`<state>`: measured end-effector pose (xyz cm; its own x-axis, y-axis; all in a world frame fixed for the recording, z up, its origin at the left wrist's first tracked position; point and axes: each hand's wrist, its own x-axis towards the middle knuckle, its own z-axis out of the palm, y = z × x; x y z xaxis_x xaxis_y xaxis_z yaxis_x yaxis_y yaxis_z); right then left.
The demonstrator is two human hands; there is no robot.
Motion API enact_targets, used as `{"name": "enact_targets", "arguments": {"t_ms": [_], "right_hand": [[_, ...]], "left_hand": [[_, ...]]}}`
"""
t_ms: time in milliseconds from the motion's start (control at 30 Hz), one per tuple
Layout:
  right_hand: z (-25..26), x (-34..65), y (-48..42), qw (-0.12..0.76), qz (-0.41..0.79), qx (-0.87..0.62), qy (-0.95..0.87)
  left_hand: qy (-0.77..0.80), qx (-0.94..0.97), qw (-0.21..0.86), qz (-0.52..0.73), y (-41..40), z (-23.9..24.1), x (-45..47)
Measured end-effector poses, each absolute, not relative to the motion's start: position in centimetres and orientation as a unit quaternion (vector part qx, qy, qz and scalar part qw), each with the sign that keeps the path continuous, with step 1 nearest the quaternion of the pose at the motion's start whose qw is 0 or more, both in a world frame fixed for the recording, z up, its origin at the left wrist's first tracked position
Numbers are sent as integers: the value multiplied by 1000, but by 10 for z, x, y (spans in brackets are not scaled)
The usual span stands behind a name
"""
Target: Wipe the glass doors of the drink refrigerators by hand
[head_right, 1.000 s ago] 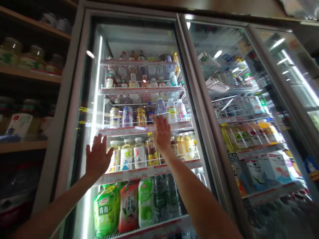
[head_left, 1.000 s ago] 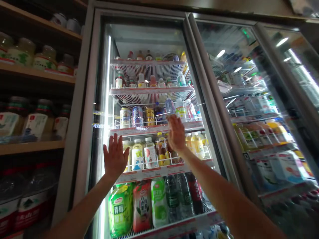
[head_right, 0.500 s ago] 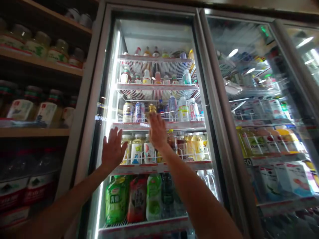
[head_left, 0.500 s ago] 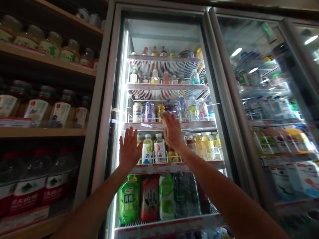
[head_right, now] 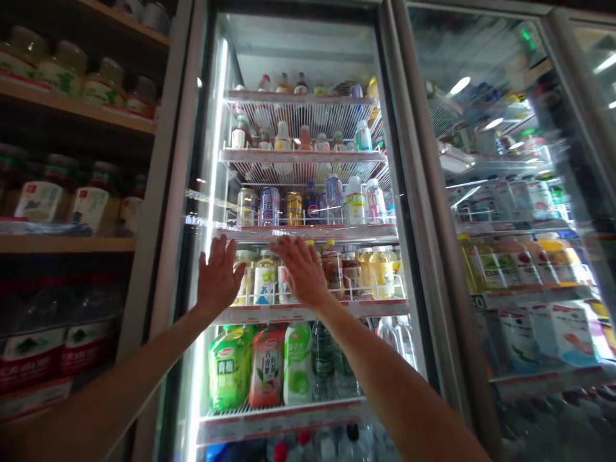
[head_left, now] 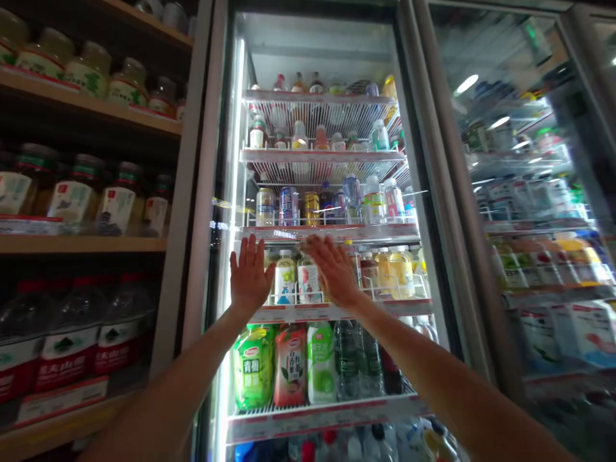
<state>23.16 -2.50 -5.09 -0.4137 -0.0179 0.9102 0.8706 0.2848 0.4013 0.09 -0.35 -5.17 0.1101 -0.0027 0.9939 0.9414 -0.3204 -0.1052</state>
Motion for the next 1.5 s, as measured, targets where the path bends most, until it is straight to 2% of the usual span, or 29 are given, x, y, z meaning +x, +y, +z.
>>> {"name": "enact_targets", "arguments": {"t_ms": [67,100,233,300,367,467,500,533,633,700,767,900,967,1000,1100,1167,1233,1367,1433,1500], "right_hand": [[-60,239,-29,376,-521,-285,-711],[-59,252,-31,386,-518,-297,-703],[-42,312,-36,600,-446,-440,-497],[-49,316,-36,630,-431,-455,-459],[-70,303,-35,573,-460,-423,-530],[-109,290,-35,416,-518,-321,-675],[-116,296,-36,394,-523,-309,-689],[-119,307,-37,402,-519,-323,-682],[-106,347,-37,566,-454,-460,-512],[-95,352,-37,632,-414,-504,-418],[-95,332,-37,621,-419,-494,-442],[-122,279,-38,442,-481,-373,-659],[-128,286,-41,406,-481,-357,-690],[-126,299,-42,435,-469,-384,-666],[-111,341,-45,601,-394,-509,-474],[-106,344,-45,641,-373,-526,-417],[-113,320,-45,605,-401,-492,-481],[-143,279,-43,429,-471,-378,-672],[-148,294,-43,447,-469,-389,-655],[-143,323,-42,559,-441,-454,-536]], "left_hand": [[-395,-608,427,-541,-5,-53,1],[-398,-609,427,-537,-6,-55,2],[-385,-641,448,-490,-10,-75,16],[-378,-652,457,-473,-12,-86,24],[-379,-649,459,-474,-13,-93,28],[-379,-649,456,-476,-13,-94,29],[-379,-649,455,-477,-14,-93,29],[-380,-649,455,-477,-14,-93,29],[-382,-645,455,-481,-14,-93,31],[-379,-647,451,-484,-14,-93,33],[-374,-651,441,-492,-15,-93,33],[-369,-662,416,-502,-17,-95,33],[-371,-662,409,-507,-18,-100,34],[-372,-660,407,-510,-18,-104,35],[-378,-654,402,-518,-16,-117,41],[-382,-651,397,-523,-14,-122,44],[-380,-650,393,-528,-13,-123,45],[-368,-656,391,-530,-14,-124,41],[-365,-657,394,-529,-15,-126,40],[-364,-654,402,-528,-14,-129,40]]}}
